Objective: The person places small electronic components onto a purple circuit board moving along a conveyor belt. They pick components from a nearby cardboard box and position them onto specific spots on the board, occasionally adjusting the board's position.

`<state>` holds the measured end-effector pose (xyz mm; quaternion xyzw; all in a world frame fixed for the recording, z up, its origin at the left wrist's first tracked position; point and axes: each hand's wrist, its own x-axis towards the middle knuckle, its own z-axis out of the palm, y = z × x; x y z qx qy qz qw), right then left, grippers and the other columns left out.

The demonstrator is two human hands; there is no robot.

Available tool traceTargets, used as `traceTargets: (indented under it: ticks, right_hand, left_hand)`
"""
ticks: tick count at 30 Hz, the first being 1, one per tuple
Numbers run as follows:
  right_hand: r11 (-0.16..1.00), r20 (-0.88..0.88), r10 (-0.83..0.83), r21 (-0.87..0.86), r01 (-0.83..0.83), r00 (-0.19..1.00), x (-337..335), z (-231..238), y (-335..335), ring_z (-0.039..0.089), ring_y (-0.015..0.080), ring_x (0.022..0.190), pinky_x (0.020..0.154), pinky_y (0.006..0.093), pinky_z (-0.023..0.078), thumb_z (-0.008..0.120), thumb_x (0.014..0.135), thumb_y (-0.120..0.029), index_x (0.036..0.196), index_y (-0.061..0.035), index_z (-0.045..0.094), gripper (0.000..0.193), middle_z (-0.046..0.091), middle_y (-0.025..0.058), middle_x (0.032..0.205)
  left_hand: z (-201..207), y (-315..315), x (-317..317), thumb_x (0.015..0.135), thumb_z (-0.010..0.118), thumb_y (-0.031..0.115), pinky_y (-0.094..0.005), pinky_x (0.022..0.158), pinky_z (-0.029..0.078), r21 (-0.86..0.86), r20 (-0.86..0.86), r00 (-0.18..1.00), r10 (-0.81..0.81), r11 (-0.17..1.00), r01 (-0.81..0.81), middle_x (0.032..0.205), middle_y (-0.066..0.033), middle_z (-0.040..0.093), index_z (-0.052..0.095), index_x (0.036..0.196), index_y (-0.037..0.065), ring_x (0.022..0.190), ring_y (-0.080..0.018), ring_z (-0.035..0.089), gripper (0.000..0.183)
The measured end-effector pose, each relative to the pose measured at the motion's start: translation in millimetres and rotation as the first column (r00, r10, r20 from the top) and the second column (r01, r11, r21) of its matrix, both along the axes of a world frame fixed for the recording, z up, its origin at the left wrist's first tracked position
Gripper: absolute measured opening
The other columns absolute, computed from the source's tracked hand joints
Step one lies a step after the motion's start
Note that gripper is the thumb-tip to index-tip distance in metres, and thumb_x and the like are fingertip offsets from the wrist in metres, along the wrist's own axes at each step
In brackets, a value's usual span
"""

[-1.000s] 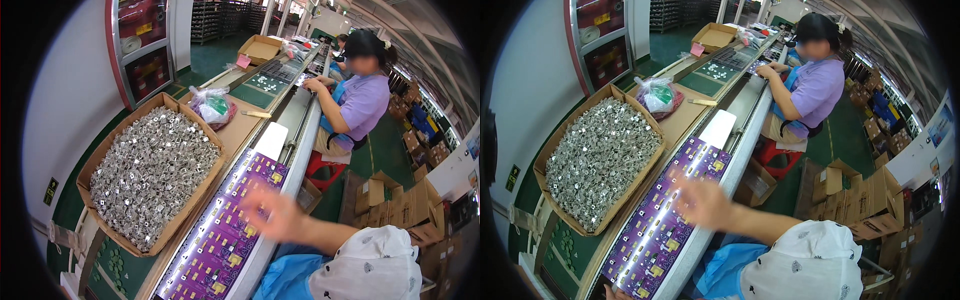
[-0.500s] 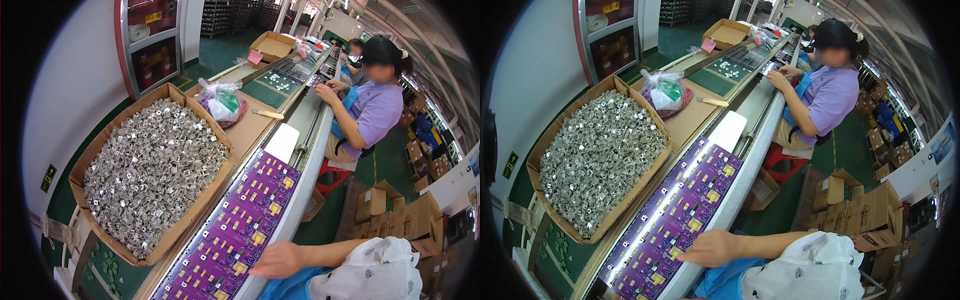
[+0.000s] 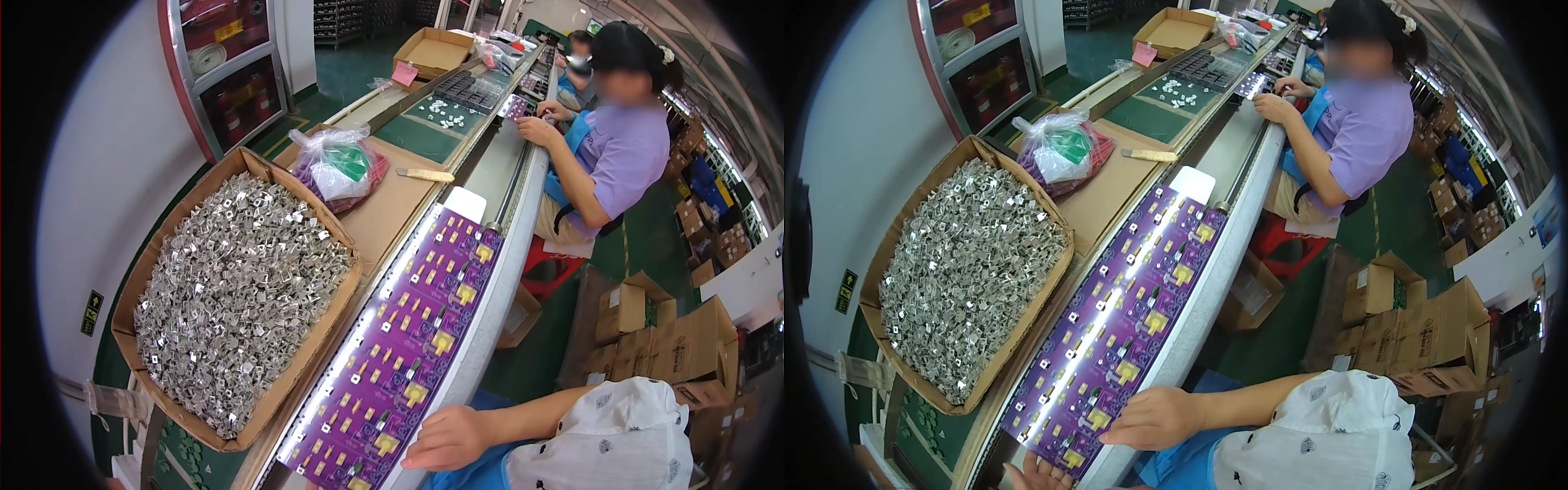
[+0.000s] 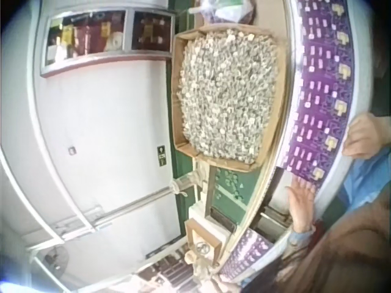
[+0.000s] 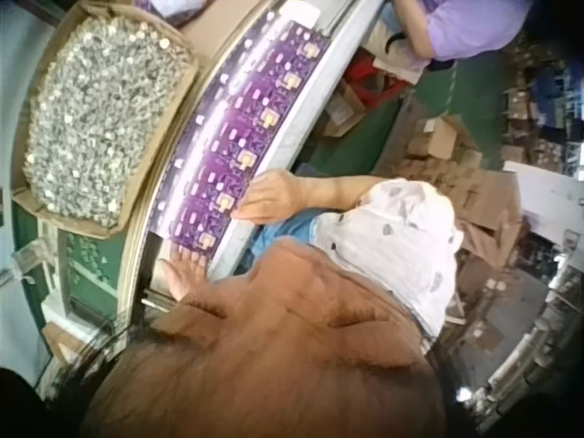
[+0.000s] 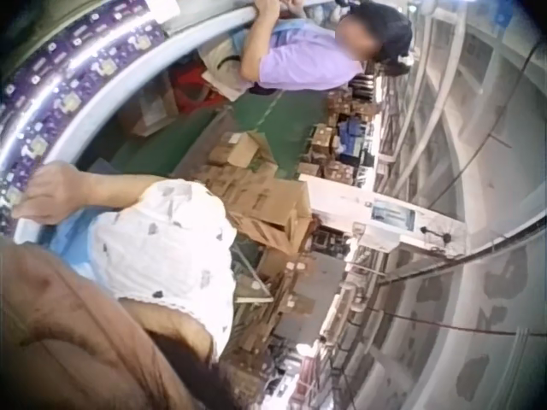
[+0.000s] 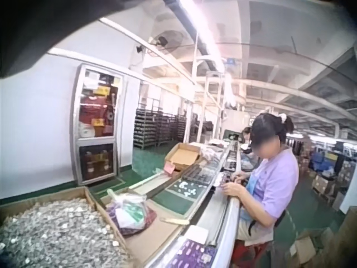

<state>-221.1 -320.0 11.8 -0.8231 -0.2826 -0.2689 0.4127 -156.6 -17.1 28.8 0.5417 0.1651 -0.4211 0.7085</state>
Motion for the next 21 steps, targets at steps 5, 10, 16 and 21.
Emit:
traceTargets:
  ticks: [5,10,16,21]
  right_hand:
    - [0.999,0.102,-0.024,0.034,0.02,0.994,-1,-7,-2,0.064,0.0203,0.067,0.058,0.0302,0.052,0.065,0.092,-0.004,0.117,0.0006,0.067,0.026,0.071,0.0092,0.097]
    - [1.0,0.158,0.008,0.022,-0.011,0.987,-1,-4,-9,0.065,0.0218,0.069,0.06,0.031,0.054,0.065,0.088,-0.005,0.114,0.001,0.068,0.027,0.071,0.0104,0.095]
    - [0.992,0.227,-0.041,0.127,0.012,0.973,-3,-3,-6,0.067,0.024,0.073,0.064,0.034,0.056,0.066,0.085,-0.008,0.117,-0.0004,0.067,0.033,0.069,0.0094,0.091]
    - [0.983,0.267,-0.046,0.185,-0.005,0.963,-3,-10,-4,0.067,0.0245,0.073,0.066,0.0349,0.056,0.066,0.088,-0.009,0.12,-0.0015,0.065,0.032,0.067,0.0087,0.089]
  left_hand:
    - [4,-49,6,0.098,0.035,0.075,-0.0481,0.115,0.031,-0.081,0.04,0.999,-0.013,0.997,0.016,0.16,-0.0197,0.033,0.021,0.16,0.002,0.142,-0.0356,0.037,0.097]
    - [2,-96,15,0.099,0.036,0.073,-0.0468,0.118,0.028,-0.139,0.045,0.996,-0.072,0.987,0.078,0.161,-0.0185,0.03,0.016,0.16,0.001,0.144,-0.0354,0.033,0.097]
    - [-2,-158,29,0.102,0.029,0.071,-0.0383,0.101,0.048,-0.273,0.108,0.99,-0.091,0.955,0.117,0.136,-0.0214,0.059,0.038,0.148,-0.003,0.118,-0.0282,0.061,0.088]
    - [2,-200,43,0.102,0.028,0.071,-0.0434,0.107,0.045,-0.297,0.105,0.975,-0.196,0.929,0.219,0.138,-0.0185,0.058,0.041,0.147,-0.002,0.121,-0.028,0.058,0.086]
